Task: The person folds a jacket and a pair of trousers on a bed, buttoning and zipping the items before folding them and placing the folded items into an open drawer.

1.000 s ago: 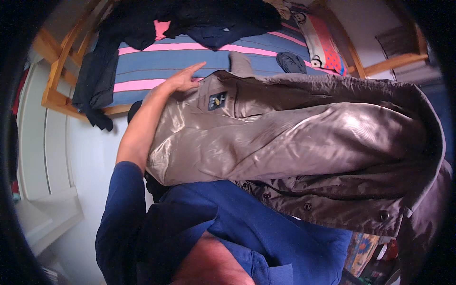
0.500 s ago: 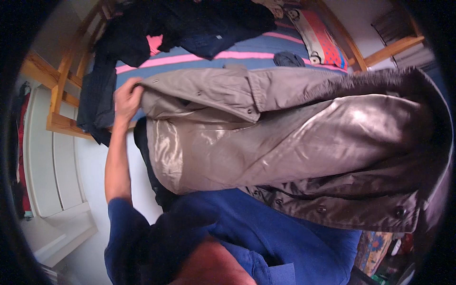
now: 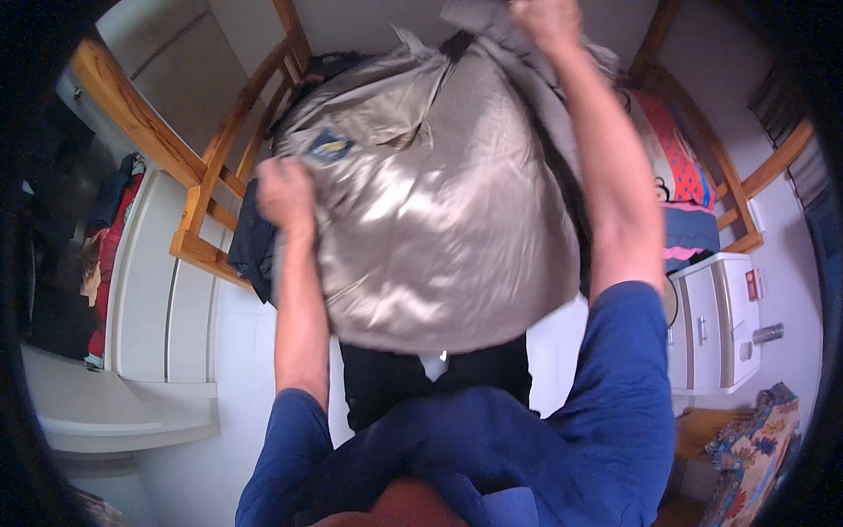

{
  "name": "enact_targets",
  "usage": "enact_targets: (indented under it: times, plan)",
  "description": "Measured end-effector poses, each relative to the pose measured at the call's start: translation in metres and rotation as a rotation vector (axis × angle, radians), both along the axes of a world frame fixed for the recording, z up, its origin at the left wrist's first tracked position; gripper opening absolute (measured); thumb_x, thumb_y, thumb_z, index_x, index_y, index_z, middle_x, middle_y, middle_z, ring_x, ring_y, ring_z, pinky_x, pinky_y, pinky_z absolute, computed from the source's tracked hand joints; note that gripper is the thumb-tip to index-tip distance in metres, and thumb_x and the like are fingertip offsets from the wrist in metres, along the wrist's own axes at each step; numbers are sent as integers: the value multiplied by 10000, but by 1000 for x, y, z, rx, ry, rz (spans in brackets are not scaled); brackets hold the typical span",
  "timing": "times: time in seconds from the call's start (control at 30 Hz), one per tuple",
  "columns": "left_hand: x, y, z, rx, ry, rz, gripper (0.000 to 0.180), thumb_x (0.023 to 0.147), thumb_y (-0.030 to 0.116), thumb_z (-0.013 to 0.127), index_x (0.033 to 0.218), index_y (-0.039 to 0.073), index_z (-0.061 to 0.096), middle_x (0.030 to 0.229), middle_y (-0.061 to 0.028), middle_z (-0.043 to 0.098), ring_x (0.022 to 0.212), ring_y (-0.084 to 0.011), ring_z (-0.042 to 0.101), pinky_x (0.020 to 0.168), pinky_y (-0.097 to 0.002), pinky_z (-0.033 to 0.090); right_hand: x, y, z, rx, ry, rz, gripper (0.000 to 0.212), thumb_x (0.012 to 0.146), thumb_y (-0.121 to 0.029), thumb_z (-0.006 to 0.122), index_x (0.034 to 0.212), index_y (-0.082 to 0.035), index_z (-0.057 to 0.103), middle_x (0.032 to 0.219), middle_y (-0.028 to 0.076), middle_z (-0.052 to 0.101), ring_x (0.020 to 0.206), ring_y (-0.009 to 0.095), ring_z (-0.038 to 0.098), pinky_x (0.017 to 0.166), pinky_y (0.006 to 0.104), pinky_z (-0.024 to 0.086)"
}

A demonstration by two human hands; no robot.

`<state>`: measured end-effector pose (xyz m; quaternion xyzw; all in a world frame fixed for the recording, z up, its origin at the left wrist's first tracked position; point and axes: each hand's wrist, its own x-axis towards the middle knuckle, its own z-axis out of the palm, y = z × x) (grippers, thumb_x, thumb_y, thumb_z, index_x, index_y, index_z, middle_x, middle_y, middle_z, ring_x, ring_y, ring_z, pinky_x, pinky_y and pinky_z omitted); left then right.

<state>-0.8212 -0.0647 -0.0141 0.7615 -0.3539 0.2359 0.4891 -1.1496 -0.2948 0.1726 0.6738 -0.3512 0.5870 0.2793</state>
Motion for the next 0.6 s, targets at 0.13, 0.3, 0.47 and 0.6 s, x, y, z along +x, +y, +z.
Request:
enact_targets:
  times: [0.13, 0.3, 0.47, 0.6]
  plan:
    - [-25, -6, -115, 621, 153, -573, 679, 864, 376, 674, 1401, 7, 483, 1334, -267, 570, 1219, -416, 560, 1024, -454, 450, -4, 59, -184, 471, 316, 185, 313, 839, -168, 667, 1142, -91, 649, 1160, 181, 603, 1076, 384, 595, 922, 460, 504]
    - [0, 22, -192, 955, 365, -547, 865, 812, 454, 726, 1454, -29, 404, 1366, -278, 550, 1258, -407, 547, 1029, -444, 455, -175, 129, -378, 1111, 176, -272, 339, 836, -165, 678, 1154, -55, 636, 1142, 231, 617, 1060, 411, 602, 921, 482, 488]
    - [22, 52, -198, 1124, 1060, -590, 813, 851, 538, 708, 1374, -55, 519, 1383, -207, 572, 1248, -315, 569, 1017, -402, 454, -255, 163, -413, 1257, 115, -469, 482, 777, -136, 730, 1236, -61, 602, 1217, 234, 593, 1109, 414, 588, 958, 473, 487]
    - [17, 74, -189, 952, 1198, -633, 562, 924, 388, 681, 1303, -16, 587, 1316, -155, 615, 1164, -259, 602, 996, -360, 452, -246, 165, -414, 1170, 265, -300, 555, 758, -83, 720, 1286, -134, 558, 1371, 171, 484, 1269, 386, 484, 1024, 452, 461]
